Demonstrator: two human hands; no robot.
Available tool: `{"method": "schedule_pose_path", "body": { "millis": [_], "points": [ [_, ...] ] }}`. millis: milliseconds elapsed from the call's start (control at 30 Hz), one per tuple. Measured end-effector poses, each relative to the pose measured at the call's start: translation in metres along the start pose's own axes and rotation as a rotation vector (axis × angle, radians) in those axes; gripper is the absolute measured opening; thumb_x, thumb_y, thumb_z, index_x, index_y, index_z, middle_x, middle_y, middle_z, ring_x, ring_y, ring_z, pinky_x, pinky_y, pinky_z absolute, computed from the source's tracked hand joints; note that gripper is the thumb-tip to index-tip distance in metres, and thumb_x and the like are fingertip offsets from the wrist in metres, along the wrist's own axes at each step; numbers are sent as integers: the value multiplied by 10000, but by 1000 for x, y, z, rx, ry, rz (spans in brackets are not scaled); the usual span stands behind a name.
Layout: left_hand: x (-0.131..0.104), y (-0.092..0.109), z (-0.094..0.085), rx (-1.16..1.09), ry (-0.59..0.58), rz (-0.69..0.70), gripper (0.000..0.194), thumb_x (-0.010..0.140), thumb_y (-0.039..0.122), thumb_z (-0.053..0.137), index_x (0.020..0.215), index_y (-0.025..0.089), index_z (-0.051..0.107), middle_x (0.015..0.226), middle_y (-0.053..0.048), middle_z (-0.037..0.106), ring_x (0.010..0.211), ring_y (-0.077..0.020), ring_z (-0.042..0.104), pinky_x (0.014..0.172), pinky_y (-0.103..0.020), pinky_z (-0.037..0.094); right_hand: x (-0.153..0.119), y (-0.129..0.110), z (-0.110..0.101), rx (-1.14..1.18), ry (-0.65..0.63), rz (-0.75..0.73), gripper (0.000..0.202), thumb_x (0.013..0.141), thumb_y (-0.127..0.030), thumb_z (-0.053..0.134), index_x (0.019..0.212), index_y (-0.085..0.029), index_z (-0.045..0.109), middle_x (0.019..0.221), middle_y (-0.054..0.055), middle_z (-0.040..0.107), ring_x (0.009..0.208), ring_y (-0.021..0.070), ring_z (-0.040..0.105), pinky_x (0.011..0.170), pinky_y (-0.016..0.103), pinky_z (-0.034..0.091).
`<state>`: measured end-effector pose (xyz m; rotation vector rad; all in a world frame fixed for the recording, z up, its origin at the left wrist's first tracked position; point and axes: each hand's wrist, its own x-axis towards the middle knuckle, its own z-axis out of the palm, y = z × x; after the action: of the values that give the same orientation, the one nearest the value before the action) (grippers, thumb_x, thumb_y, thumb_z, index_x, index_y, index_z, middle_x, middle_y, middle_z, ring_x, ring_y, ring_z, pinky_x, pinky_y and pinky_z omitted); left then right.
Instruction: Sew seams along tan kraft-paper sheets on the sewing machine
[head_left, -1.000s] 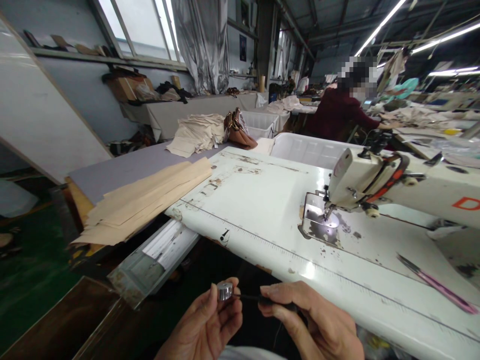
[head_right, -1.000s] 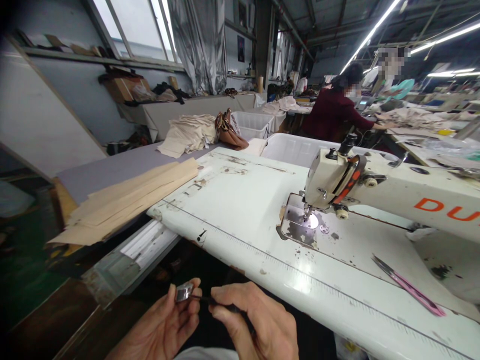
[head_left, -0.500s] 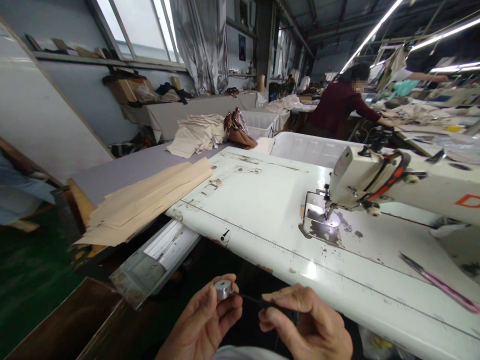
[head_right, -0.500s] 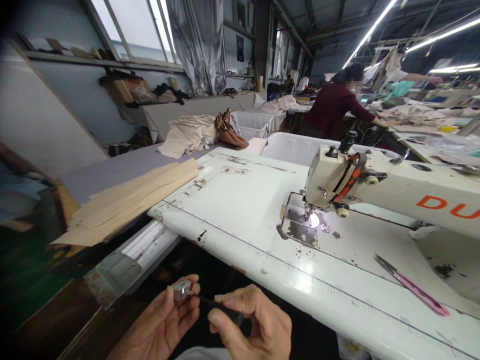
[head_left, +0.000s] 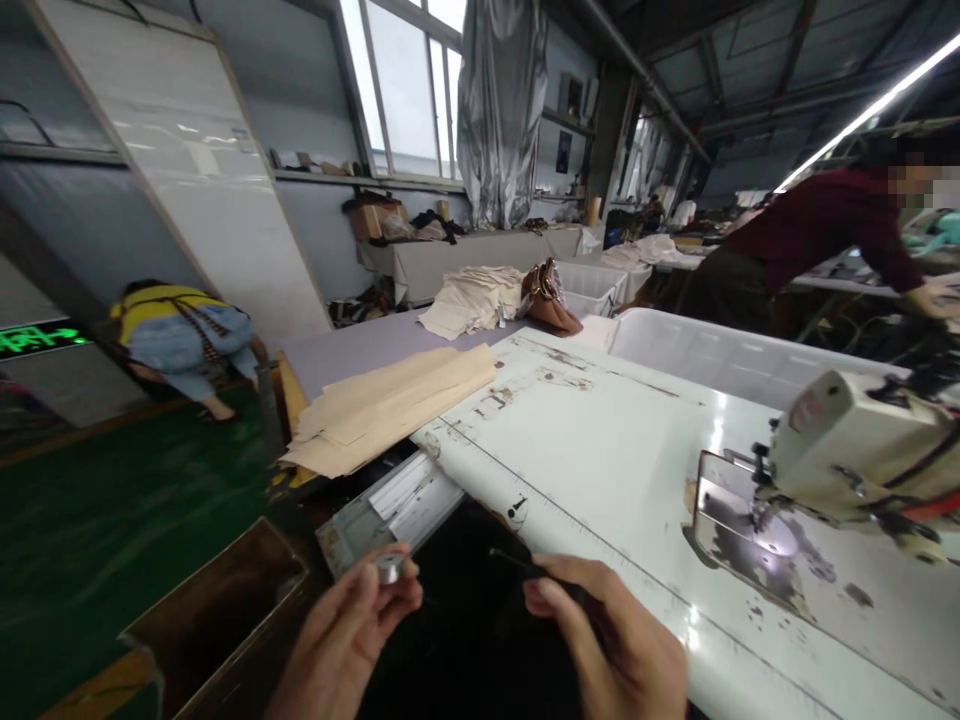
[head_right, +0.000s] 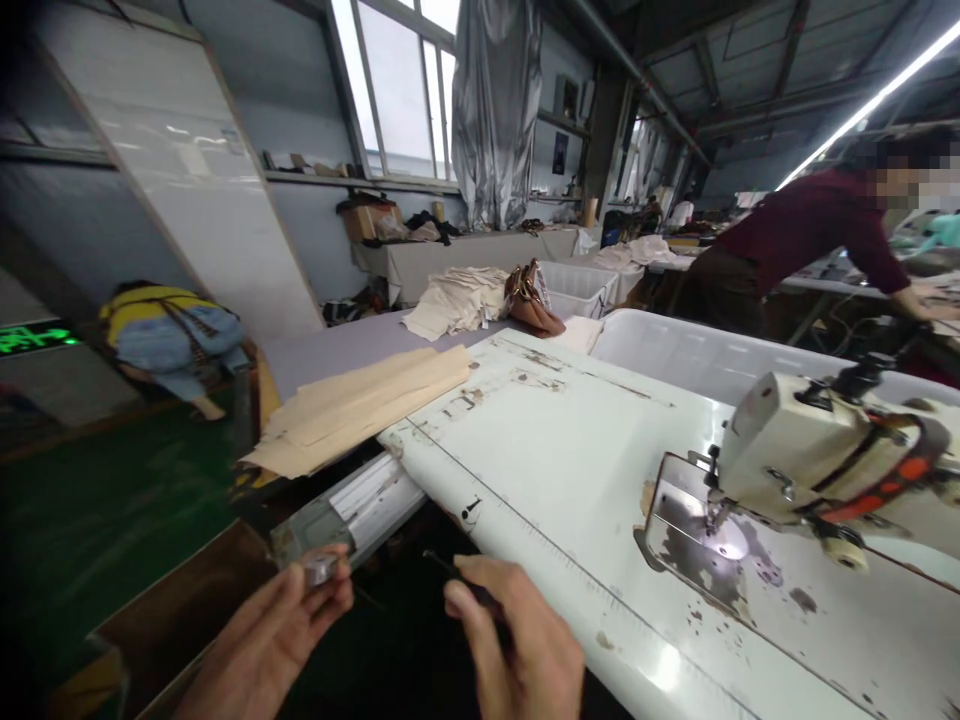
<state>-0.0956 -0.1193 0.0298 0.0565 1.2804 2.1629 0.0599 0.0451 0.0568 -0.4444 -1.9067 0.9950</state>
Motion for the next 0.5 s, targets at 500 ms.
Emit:
{"method": "schedule_pose_path", "body": {
  "millis": [500],
  "points": [
    [65,19,-104,-305,317,-109,125,935,28,529,858,84,609,843,-90,677,745,-175,712,711,-267,618,73,47,180,-800,-705,-490,99,802,-155,750,879,-113,704,903,139,690,849,275,674,725,360,578]
  ]
}}
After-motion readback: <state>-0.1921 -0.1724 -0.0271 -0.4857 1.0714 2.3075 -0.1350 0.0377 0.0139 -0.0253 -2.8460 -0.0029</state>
